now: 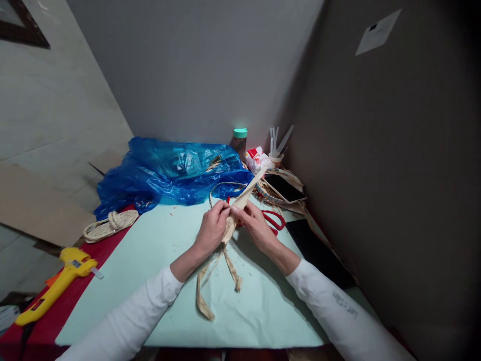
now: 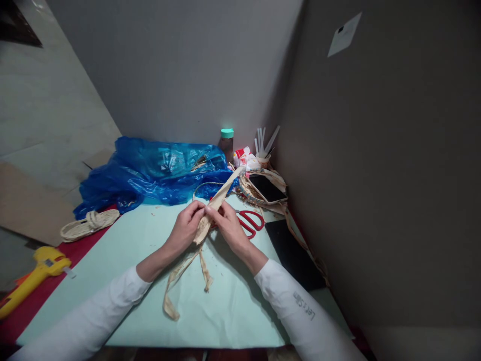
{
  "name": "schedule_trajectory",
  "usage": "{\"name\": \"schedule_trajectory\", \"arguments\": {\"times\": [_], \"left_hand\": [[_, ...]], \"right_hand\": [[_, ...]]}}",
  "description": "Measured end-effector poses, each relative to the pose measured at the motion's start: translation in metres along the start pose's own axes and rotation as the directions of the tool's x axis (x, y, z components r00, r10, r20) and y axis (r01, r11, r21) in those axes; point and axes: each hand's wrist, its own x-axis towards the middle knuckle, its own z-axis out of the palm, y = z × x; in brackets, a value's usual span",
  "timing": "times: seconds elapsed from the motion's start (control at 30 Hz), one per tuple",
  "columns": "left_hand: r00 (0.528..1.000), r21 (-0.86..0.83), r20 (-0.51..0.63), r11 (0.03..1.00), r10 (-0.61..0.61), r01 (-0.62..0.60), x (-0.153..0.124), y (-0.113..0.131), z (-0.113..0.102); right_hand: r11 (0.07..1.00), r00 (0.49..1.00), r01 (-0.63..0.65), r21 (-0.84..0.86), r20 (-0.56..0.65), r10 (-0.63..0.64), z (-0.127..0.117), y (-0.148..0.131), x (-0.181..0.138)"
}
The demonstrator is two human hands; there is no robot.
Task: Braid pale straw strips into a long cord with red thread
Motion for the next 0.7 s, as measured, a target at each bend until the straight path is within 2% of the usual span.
{"name": "schedule_trajectory", "arguments": {"times": [0.1, 0.23, 0.37, 0.5, 0.63, 0.7], "left_hand": [[0.998, -0.041, 0.069, 0.999, 0.011, -0.008, -0.002, 0.000, 0.001], [0.954, -0.245, 0.286, 0.956, -0.088, 0.162, -0.001, -0.004, 0.000], [0.909, -0.362, 0.382, 0.879, -0.164, 0.310, 0.002, -0.007, -0.001], [0.911, -0.427, 0.352, 0.828, -0.216, 0.362, 0.002, -0.004, -0.001], [0.942, -0.397, 0.214, 0.858, -0.258, 0.326, 0.001, -0.003, 0.000], [0.953, -0.370, 0.187, 0.882, -0.238, 0.292, 0.002, -0.004, -0.001]], "right_hand": [[0.999, 0.999, 0.015, 0.038, -0.031, -0.013, -0.003, -0.001, 0.002], [0.995, 0.985, 0.081, 0.066, -0.160, -0.069, -0.019, 0.006, 0.012], [0.991, 0.977, 0.088, 0.098, -0.205, -0.066, -0.029, 0.011, 0.019], [0.992, 0.983, 0.086, 0.090, -0.171, -0.070, -0.023, 0.005, 0.015], [0.998, 0.998, 0.058, 0.005, 0.006, -0.058, -0.015, -0.003, 0.008], [0.998, 0.997, 0.051, -0.022, 0.051, -0.050, -0.014, -0.003, 0.007]]}}
